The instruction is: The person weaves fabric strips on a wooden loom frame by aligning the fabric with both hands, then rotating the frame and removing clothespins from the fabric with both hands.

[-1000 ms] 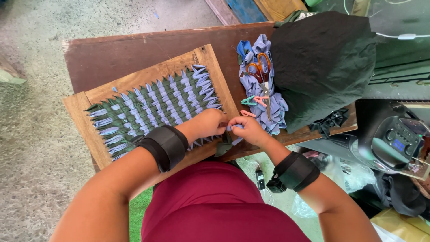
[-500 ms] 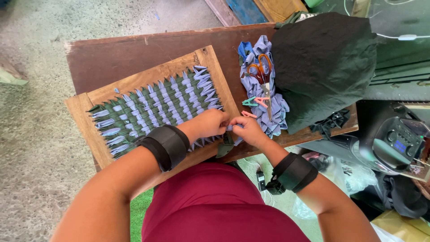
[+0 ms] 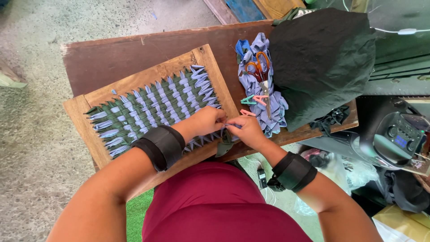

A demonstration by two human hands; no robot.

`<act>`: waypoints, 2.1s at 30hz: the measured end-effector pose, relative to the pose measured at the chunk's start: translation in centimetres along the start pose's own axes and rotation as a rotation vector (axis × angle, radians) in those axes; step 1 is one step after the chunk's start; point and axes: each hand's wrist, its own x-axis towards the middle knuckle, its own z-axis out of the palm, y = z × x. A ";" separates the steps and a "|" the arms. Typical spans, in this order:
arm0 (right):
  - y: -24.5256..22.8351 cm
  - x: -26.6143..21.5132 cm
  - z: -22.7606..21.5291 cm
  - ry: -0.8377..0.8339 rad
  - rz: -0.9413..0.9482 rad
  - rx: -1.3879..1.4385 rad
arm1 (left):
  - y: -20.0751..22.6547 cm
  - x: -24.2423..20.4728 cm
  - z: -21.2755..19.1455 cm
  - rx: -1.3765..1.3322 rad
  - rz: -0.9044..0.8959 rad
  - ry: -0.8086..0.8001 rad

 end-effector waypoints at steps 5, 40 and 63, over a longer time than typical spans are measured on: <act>-0.5 -1.4 -0.3 -0.039 -0.025 0.012 | -0.5 -0.3 0.1 0.030 0.064 -0.015; 0.6 -2.6 -0.3 -0.167 -0.147 0.102 | 2.1 2.3 1.2 -0.242 -0.605 -0.114; -1.1 -1.4 0.1 -0.210 -0.119 -0.022 | 2.2 1.5 1.1 0.234 -0.239 -0.106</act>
